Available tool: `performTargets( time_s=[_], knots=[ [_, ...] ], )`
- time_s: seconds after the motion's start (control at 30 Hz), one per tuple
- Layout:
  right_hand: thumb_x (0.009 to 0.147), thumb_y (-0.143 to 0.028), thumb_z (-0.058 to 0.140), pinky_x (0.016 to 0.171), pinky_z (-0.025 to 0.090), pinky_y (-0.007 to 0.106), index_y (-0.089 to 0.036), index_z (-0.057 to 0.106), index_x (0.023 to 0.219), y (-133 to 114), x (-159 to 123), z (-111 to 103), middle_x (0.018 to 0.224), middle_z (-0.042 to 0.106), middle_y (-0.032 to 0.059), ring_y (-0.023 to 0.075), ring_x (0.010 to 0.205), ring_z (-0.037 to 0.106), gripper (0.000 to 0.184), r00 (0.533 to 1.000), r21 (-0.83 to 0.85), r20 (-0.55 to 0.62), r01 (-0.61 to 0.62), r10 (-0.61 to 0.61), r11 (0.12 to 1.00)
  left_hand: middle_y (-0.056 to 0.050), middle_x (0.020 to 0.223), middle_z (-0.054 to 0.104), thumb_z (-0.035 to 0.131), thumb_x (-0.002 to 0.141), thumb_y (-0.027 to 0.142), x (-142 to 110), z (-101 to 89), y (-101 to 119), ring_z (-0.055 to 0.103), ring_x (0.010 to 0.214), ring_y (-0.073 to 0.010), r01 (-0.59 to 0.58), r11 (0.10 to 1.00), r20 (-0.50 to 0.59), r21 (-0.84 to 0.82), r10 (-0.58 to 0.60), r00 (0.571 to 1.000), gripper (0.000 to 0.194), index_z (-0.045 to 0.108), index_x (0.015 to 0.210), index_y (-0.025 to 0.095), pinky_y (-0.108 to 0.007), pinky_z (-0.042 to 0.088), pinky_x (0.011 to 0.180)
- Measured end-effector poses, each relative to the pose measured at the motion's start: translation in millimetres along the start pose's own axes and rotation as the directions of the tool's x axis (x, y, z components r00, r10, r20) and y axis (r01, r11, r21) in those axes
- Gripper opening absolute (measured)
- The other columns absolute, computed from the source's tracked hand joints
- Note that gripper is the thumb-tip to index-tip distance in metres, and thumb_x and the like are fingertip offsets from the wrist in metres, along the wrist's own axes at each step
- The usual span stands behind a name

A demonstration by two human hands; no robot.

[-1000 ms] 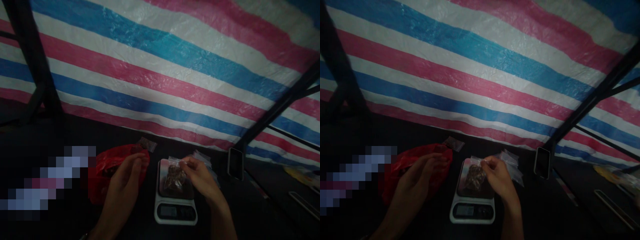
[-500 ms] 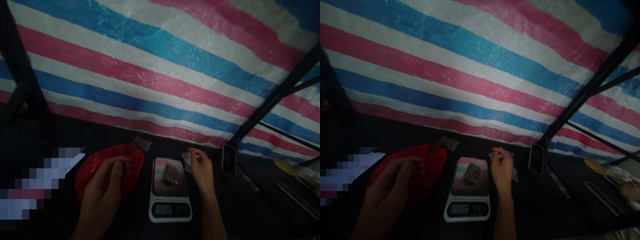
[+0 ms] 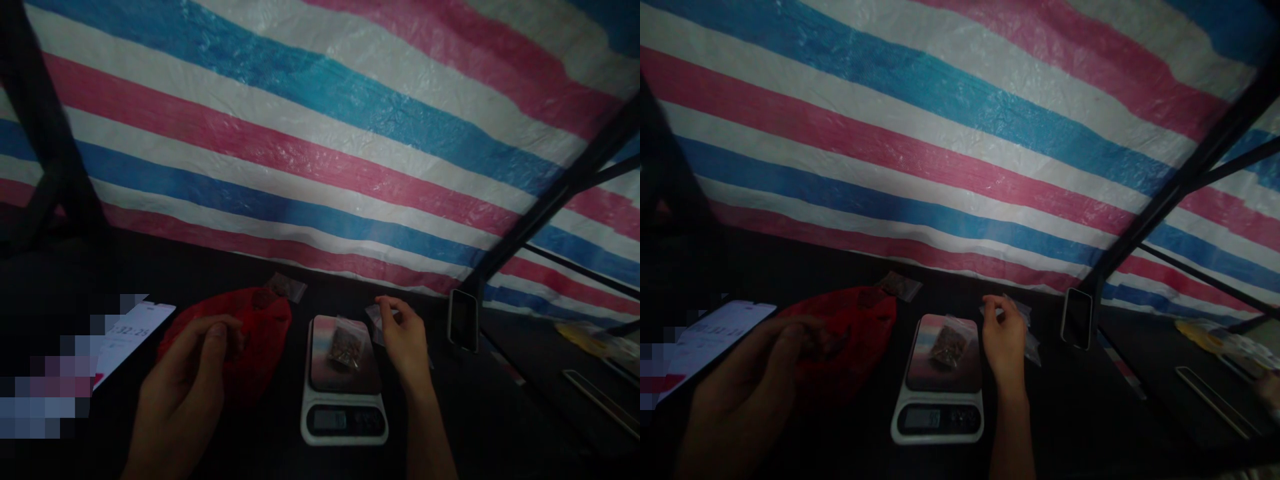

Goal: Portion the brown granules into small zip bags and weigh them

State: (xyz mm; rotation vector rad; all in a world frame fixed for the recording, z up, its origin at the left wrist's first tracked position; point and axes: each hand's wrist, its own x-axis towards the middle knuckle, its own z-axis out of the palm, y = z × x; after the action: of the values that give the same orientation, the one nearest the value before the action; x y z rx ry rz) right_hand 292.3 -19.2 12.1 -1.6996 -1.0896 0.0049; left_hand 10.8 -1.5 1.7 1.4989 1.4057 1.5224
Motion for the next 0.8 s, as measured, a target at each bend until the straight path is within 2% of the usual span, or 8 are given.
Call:
performTargets(
  time_s=[0.2,0.37,0.57,0.7,0.8],
  knots=[
    [0.089,-0.049,0.054,0.078,0.053,0.04,-0.021,0.081,0.089,4.4,1.2,0.4,0.1,0.082,0.0127,0.0276,0.083,0.07,0.038,0.998,-0.027,0.055,0.037,-0.035,0.999,0.002,0.084,0.072,0.054,0.093,0.05,1.9,-3.6,0.3,0.069,0.08,-0.0187,0.083,0.997,0.017,-0.002,-0.083,0.996,0.029,0.069,0.086,0.026,-0.027,0.058,0.076],
    [0.087,-0.043,0.059,0.092,0.052,0.045,-0.023,0.082,0.084,10.7,-2.5,7.6,0.095,0.08,0.0105,0.0298,0.096,0.071,0.03,0.982,-0.058,0.178,0.076,-0.065,0.995,0.003,0.086,0.072,0.054,0.095,0.051,0.7,-3.2,-3.6,0.068,0.082,-0.0183,0.086,0.996,0.031,0.005,-0.086,0.996,0.03,0.069,0.087,0.027,-0.026,0.055,0.077],
    [0.086,-0.035,0.066,0.098,0.05,0.047,-0.022,0.083,0.086,15.9,-12.9,18.5,0.095,0.074,0.01,0.03,0.097,0.068,0.021,0.957,-0.102,0.286,0.076,-0.044,0.992,0.0,0.086,0.075,0.054,0.09,0.053,-1.4,0.0,-7.2,0.07,0.081,-0.0207,0.071,0.997,0.026,0.035,-0.072,0.997,0.031,0.07,0.085,0.026,-0.029,0.057,0.076],
    [0.087,-0.027,0.063,0.099,0.047,0.046,-0.023,0.078,0.079,7.4,-15.1,20.0,0.092,0.071,0.0079,0.0287,0.099,0.065,0.018,0.945,-0.086,0.321,0.086,-0.054,0.993,0.0,0.085,0.075,0.054,0.091,0.056,-2.6,1.4,-5.8,0.071,0.076,-0.021,0.03,0.999,0.065,0.03,-0.032,0.997,0.033,0.069,0.087,0.027,-0.029,0.059,0.07],
    [0.087,-0.022,0.062,0.097,0.046,0.042,-0.023,0.074,0.079,-11.7,-15.1,15.5,0.092,0.069,0.0051,0.026,0.098,0.063,0.015,0.928,-0.034,0.359,0.117,-0.097,0.993,-0.001,0.086,0.077,0.055,0.093,0.055,-4.7,4.2,-2.6,0.073,0.078,-0.0218,0.02,1.0,0.108,0.003,-0.02,0.994,0.031,0.069,0.088,0.028,-0.029,0.061,0.07]
  ],
)
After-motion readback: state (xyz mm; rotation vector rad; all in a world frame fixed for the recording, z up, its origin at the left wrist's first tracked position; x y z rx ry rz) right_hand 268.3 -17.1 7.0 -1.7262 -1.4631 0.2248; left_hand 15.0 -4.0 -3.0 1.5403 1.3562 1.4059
